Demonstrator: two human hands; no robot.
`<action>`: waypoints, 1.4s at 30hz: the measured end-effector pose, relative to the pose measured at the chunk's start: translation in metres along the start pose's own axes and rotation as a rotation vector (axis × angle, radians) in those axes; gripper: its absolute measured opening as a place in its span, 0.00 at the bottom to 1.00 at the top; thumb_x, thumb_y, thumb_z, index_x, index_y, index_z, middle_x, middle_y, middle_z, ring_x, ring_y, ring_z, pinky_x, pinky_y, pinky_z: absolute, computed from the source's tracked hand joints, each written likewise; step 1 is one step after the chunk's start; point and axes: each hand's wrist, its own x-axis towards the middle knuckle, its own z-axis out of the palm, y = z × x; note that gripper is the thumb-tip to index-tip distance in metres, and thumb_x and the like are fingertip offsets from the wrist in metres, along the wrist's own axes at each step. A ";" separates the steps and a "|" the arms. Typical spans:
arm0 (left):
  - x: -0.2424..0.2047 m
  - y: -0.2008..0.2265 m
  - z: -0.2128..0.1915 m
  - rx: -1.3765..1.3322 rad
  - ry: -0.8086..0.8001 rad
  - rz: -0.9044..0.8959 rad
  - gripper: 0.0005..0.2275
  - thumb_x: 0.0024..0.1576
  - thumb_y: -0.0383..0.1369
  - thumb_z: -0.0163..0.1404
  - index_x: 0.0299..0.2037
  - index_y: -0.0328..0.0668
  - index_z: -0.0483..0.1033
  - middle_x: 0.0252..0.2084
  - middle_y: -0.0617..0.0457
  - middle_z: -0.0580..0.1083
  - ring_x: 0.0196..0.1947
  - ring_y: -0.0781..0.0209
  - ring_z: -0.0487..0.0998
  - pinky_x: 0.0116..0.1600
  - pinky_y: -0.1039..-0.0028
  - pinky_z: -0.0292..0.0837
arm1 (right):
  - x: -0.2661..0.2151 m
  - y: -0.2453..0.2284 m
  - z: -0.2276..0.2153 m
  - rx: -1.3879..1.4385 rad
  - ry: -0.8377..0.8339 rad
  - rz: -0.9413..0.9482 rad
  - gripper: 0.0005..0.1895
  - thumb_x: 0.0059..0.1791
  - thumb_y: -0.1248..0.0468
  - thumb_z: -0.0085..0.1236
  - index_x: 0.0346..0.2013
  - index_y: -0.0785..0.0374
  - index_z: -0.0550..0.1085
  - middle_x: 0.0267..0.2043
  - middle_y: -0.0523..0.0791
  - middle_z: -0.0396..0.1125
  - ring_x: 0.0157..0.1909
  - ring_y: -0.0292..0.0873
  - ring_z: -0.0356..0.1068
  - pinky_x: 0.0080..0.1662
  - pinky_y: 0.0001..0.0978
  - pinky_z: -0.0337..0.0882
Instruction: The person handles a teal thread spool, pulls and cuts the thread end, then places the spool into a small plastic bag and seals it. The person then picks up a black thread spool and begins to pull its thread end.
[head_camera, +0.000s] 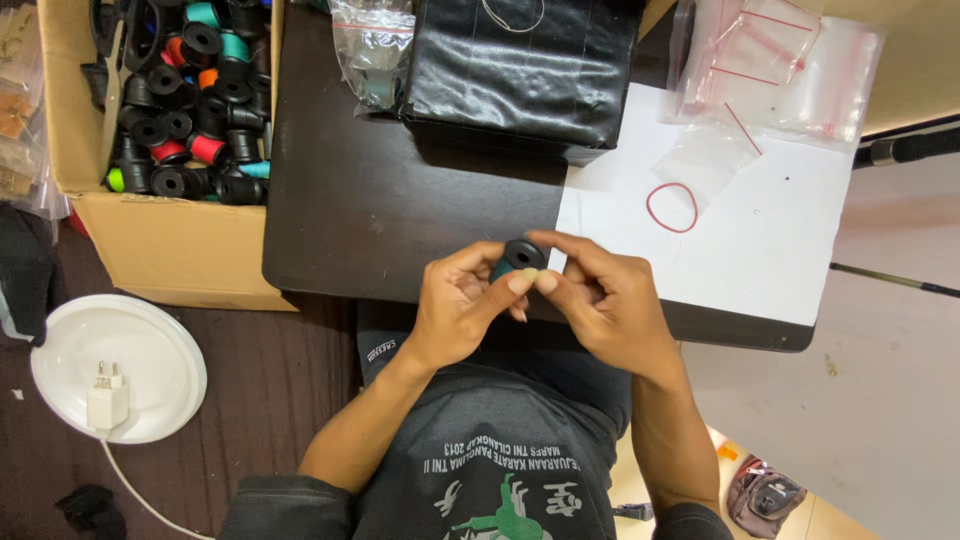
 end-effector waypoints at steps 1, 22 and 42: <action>-0.001 -0.009 -0.004 0.000 0.000 0.000 0.10 0.58 0.25 0.58 0.45 0.21 0.78 0.23 0.38 0.77 0.21 0.55 0.82 0.27 0.68 0.83 | 0.000 0.002 -0.001 0.000 0.000 0.000 0.17 0.50 0.69 0.59 0.53 0.74 0.77 0.10 0.41 0.58 0.14 0.33 0.56 0.25 0.23 0.61; 0.007 -0.050 -0.051 0.524 0.466 0.328 0.08 0.59 0.29 0.60 0.43 0.30 0.80 0.26 0.43 0.77 0.26 0.58 0.81 0.30 0.70 0.79 | -0.010 0.063 -0.010 -0.368 0.387 0.008 0.08 0.57 0.67 0.59 0.48 0.69 0.79 0.38 0.51 0.73 0.39 0.47 0.72 0.43 0.38 0.73; 0.006 -0.014 -0.062 0.746 0.349 0.423 0.11 0.55 0.36 0.64 0.40 0.38 0.81 0.24 0.49 0.76 0.19 0.55 0.77 0.26 0.71 0.73 | 0.025 0.020 0.043 -0.246 0.088 -0.235 0.19 0.56 0.59 0.54 0.55 0.71 0.75 0.52 0.56 0.73 0.55 0.61 0.73 0.57 0.53 0.71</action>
